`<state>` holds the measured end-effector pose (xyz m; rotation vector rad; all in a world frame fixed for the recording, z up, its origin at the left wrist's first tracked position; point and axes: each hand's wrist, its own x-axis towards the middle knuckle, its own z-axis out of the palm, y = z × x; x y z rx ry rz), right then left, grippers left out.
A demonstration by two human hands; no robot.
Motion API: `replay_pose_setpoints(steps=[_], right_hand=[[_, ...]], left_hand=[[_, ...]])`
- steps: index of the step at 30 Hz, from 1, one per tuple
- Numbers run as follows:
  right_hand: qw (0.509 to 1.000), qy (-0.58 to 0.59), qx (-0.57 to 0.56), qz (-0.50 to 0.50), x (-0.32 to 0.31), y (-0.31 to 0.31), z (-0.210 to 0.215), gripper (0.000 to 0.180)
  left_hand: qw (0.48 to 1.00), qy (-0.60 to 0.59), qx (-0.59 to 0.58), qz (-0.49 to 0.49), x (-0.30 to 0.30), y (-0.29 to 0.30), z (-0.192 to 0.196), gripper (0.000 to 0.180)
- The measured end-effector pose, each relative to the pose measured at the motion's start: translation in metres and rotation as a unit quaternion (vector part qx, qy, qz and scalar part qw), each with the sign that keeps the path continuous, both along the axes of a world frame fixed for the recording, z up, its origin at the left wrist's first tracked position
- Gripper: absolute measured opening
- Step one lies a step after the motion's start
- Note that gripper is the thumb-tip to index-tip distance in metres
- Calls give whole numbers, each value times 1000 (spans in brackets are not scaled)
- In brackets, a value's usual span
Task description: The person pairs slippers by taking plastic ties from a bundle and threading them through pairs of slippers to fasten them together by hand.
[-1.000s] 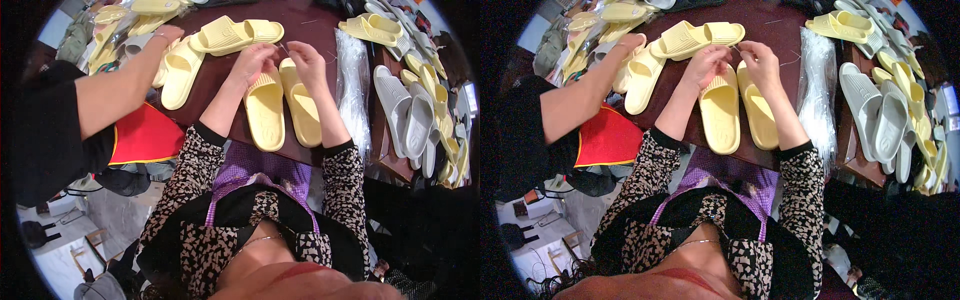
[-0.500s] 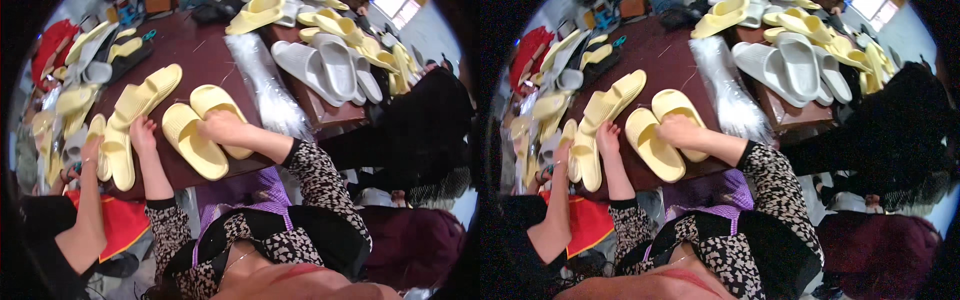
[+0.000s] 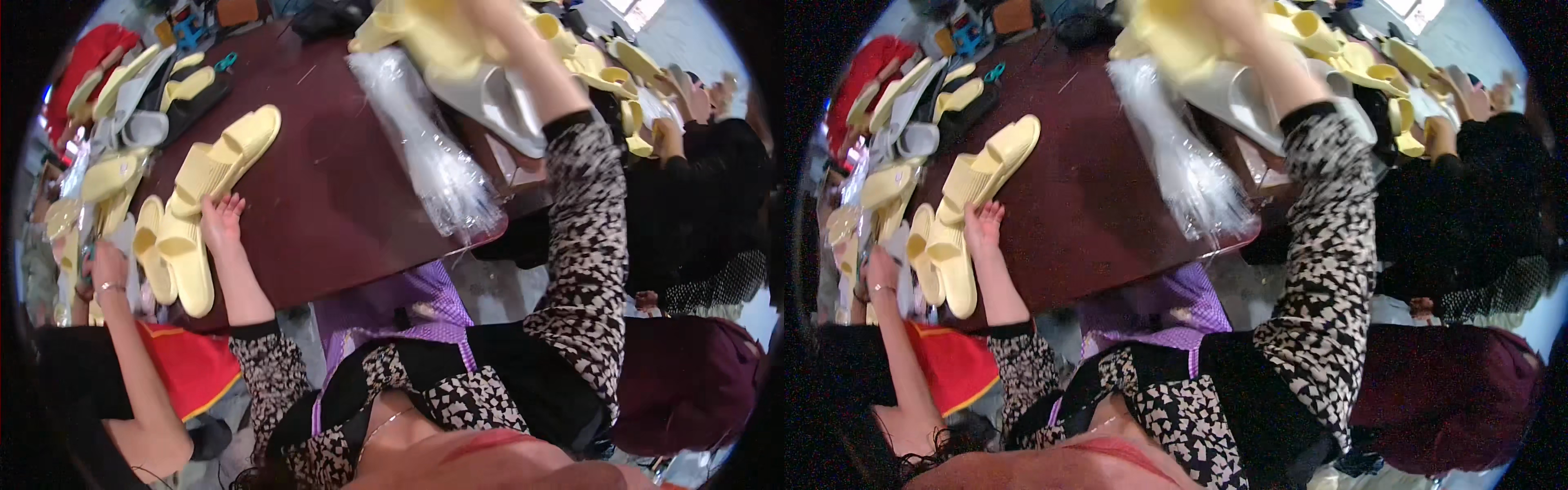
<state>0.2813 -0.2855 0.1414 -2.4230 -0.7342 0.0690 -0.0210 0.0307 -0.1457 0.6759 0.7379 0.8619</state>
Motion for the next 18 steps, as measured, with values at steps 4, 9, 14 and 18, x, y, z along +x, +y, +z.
replay_pose_setpoints(steps=[4,9,14,18], right_hand=[[875,-450,160,83,94,-77,36,17],[925,-368,30,92,35,-60,-44,19],[961,-181,50,200,-15,-60,-82,21],[966,-62,33,251,-35,-39,-95,25]], left_hand=[[999,-43,-9,0,22,-1,1,44],[999,7,16,47,0,-4,6,50],[999,8,-36,26,2,-2,17,50],[994,7,-101,47,4,-5,16,49]])
